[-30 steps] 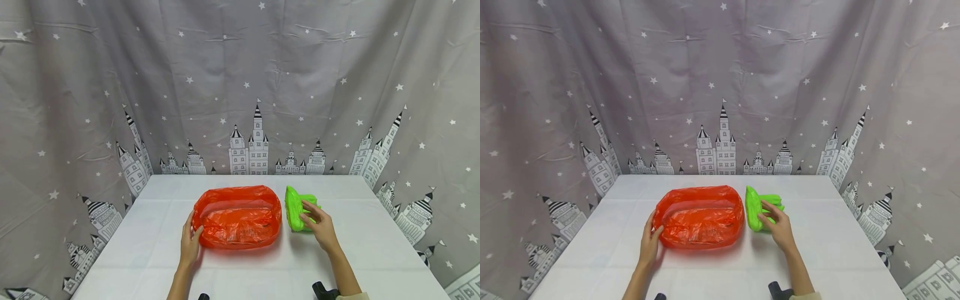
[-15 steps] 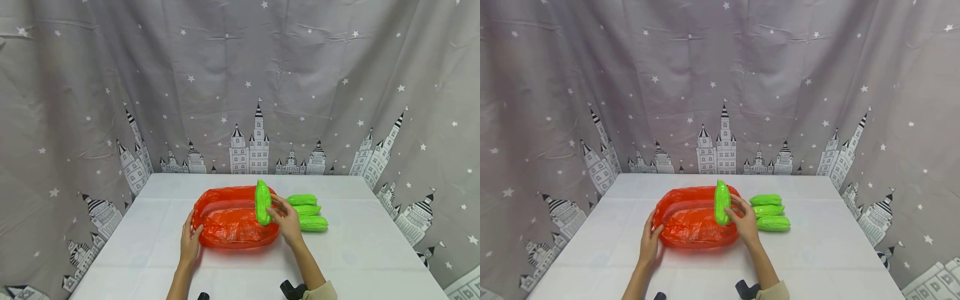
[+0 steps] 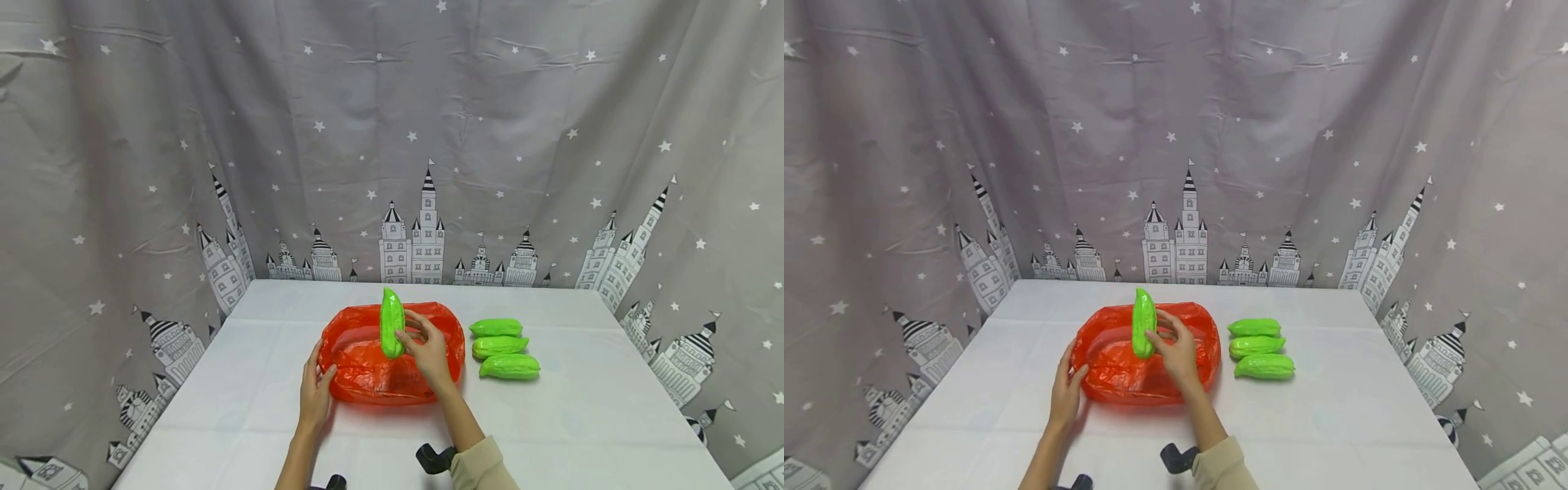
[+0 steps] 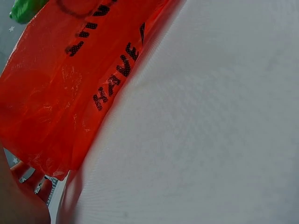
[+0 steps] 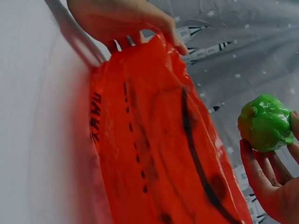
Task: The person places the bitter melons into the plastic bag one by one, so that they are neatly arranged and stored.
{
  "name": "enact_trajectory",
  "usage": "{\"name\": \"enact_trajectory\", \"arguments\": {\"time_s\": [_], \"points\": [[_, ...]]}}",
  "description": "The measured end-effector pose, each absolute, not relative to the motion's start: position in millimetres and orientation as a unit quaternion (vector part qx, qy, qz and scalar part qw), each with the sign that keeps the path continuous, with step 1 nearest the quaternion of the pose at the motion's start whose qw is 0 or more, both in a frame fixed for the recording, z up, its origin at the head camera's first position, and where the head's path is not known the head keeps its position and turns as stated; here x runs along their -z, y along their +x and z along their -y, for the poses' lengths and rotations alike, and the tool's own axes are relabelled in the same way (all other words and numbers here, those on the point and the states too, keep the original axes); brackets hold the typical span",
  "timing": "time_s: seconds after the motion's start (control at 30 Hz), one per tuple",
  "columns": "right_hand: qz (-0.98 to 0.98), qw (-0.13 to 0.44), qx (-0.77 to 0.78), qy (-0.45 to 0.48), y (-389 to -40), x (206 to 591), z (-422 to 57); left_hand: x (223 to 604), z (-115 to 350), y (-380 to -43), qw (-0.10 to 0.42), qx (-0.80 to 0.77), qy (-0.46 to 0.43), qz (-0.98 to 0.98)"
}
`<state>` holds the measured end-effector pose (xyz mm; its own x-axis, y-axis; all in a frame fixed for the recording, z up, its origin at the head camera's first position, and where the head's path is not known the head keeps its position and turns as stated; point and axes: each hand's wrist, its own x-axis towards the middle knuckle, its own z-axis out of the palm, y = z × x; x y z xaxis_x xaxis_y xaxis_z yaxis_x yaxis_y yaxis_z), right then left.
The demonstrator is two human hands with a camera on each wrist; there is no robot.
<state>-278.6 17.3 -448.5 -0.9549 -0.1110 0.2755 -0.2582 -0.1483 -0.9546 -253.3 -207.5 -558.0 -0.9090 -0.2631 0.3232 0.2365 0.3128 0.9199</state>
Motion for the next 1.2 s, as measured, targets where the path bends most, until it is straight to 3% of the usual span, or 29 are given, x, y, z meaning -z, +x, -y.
{"name": "enact_trajectory", "arguments": {"time_s": [0.53, 0.93, 1.2], "points": [[0.693, 0.014, -0.686, 0.220, -280.0, 455.4, 14.9, 557.0, 207.1, -253.7, 0.231, 0.576, -0.003, 0.784], [0.684, -0.038, -0.696, 0.213, -283.2, 466.8, 32.5, 558.3, 207.8, -252.1, 0.258, 0.556, -0.008, 0.790], [0.712, -0.042, -0.679, 0.174, -287.0, 481.3, 38.2, 559.2, 210.0, -251.3, 0.234, 0.575, -0.015, 0.784]]}}
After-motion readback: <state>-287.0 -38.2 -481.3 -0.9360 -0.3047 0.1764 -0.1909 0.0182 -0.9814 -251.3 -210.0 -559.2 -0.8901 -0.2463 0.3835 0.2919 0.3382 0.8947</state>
